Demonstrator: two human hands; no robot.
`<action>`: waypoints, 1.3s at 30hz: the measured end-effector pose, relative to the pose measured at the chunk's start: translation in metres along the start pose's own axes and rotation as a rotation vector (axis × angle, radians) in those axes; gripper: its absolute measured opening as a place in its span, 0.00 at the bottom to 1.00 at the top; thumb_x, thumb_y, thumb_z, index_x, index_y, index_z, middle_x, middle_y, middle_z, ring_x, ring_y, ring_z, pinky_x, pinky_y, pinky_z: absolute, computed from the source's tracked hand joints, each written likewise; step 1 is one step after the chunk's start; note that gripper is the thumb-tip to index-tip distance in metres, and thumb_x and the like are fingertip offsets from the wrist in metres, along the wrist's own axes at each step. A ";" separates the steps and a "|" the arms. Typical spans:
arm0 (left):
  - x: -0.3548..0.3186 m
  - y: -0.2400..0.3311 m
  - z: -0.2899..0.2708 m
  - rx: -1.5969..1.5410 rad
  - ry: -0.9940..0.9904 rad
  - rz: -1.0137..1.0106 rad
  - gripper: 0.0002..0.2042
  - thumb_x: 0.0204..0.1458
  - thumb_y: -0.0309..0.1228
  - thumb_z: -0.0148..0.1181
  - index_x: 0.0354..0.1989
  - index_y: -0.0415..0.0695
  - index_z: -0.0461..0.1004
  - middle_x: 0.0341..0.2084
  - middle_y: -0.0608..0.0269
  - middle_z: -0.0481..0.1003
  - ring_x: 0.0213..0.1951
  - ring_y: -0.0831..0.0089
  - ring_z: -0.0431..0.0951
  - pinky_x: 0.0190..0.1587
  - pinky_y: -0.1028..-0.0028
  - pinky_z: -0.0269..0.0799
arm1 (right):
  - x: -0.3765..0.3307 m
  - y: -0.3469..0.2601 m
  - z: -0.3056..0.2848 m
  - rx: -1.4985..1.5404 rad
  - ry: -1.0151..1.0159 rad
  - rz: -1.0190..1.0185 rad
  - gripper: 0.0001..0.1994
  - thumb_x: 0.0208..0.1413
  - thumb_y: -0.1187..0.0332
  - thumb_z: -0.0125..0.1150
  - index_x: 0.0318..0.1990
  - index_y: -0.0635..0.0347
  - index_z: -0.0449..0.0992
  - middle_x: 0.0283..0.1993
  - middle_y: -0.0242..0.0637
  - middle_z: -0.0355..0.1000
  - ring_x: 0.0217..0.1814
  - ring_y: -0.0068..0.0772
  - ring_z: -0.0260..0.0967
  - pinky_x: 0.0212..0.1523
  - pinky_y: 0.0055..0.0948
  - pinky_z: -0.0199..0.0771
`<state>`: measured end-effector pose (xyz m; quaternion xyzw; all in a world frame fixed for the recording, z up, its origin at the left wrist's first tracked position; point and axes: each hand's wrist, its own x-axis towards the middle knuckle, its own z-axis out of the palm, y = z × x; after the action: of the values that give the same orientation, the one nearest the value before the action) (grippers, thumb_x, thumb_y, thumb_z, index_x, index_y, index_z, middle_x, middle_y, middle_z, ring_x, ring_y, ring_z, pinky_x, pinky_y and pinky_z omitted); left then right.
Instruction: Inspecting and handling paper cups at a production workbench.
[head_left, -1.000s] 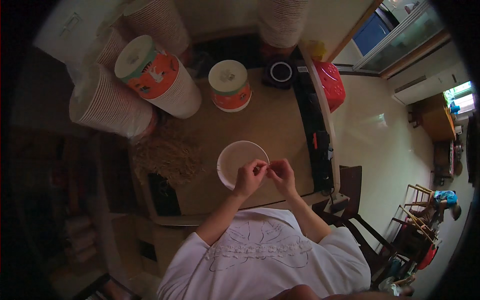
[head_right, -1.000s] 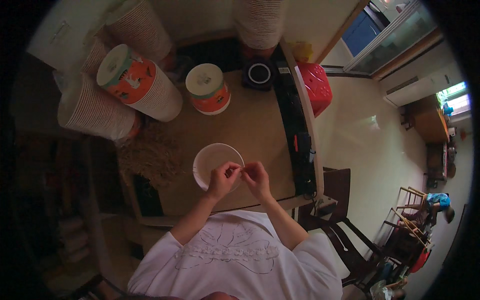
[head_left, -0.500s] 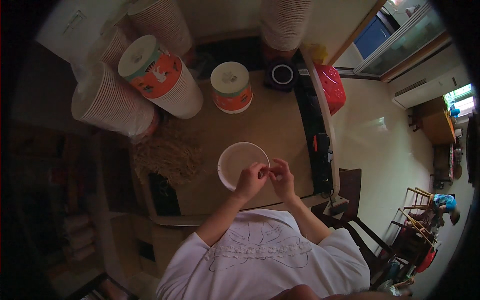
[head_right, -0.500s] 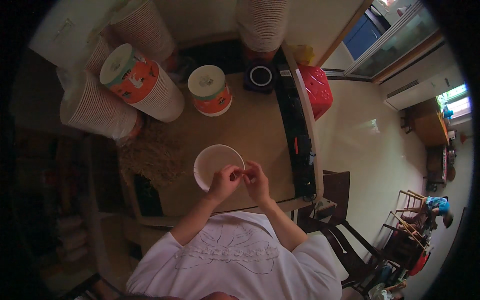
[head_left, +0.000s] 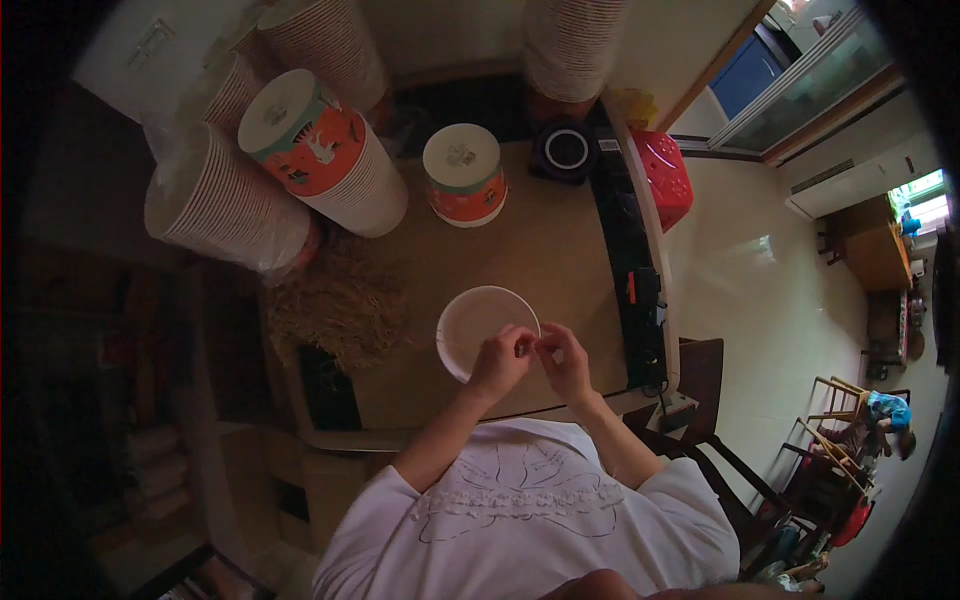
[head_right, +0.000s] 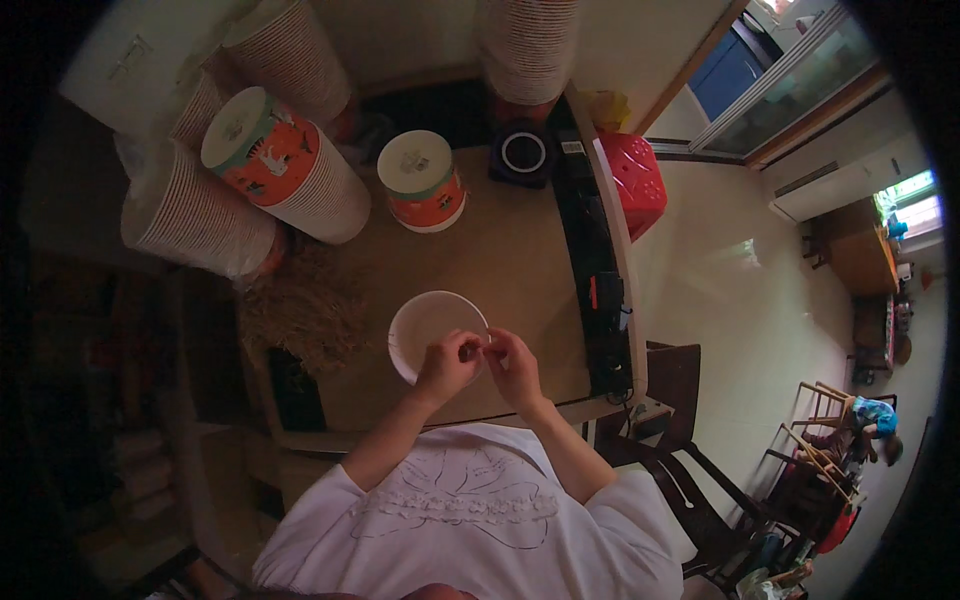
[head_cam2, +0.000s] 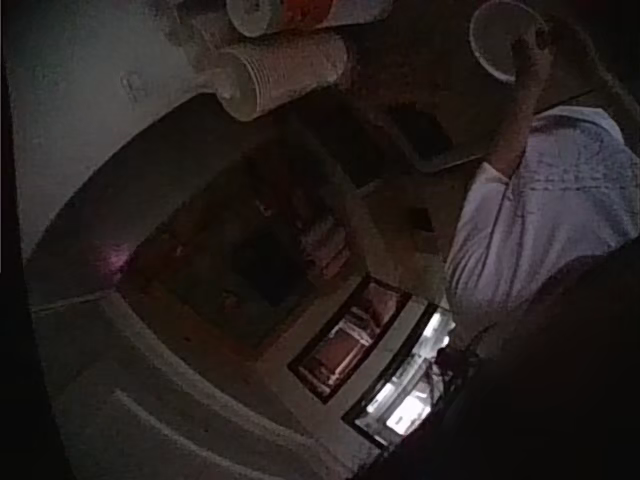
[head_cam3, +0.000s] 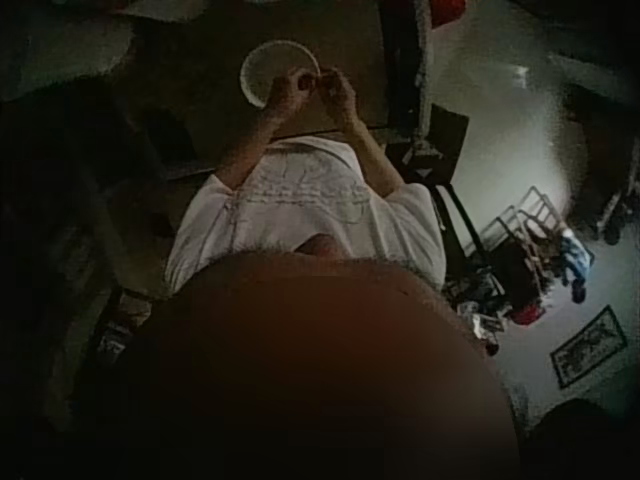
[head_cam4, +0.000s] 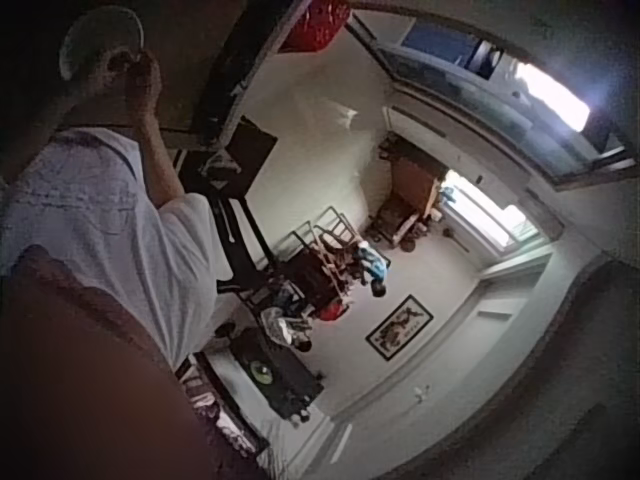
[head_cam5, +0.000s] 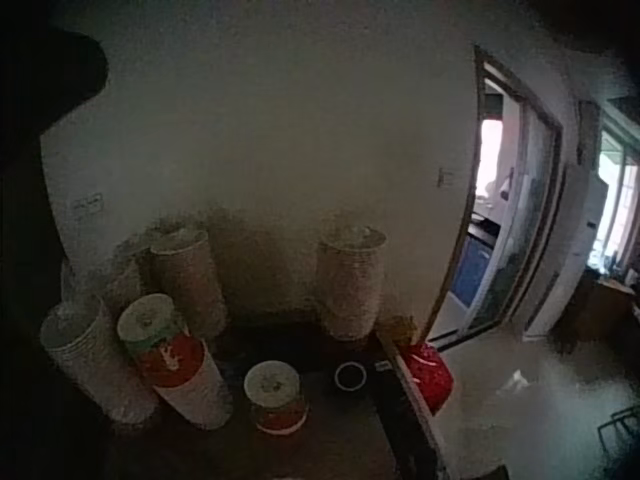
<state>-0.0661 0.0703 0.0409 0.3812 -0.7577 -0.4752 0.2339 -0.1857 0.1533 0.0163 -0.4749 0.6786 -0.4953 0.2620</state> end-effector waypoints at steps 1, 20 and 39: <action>0.000 0.000 -0.001 0.000 -0.001 0.000 0.05 0.41 0.22 0.57 0.29 0.39 0.72 0.26 0.55 0.73 0.27 0.62 0.76 0.29 0.69 0.72 | 0.000 -0.001 0.000 0.016 0.004 0.006 0.19 0.46 0.82 0.58 0.47 0.61 0.66 0.32 0.35 0.72 0.33 0.23 0.70 0.36 0.21 0.69; -0.002 -0.008 -0.004 -0.183 0.062 -0.076 0.05 0.45 0.23 0.58 0.31 0.40 0.73 0.24 0.61 0.75 0.23 0.76 0.75 0.27 0.77 0.70 | 0.002 0.007 0.004 0.137 0.000 0.191 0.05 0.47 0.78 0.60 0.33 0.63 0.73 0.30 0.32 0.71 0.31 0.18 0.68 0.34 0.19 0.69; -0.001 -0.011 0.002 -0.530 0.012 -0.352 0.06 0.53 0.28 0.52 0.30 0.38 0.71 0.23 0.68 0.72 0.26 0.83 0.70 0.28 0.81 0.66 | 0.004 0.004 0.004 0.139 0.012 0.065 0.05 0.47 0.80 0.58 0.32 0.64 0.72 0.30 0.36 0.69 0.33 0.25 0.70 0.35 0.22 0.70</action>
<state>-0.0630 0.0696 0.0298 0.4348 -0.5287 -0.6871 0.2437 -0.1852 0.1484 0.0118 -0.4301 0.6592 -0.5354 0.3064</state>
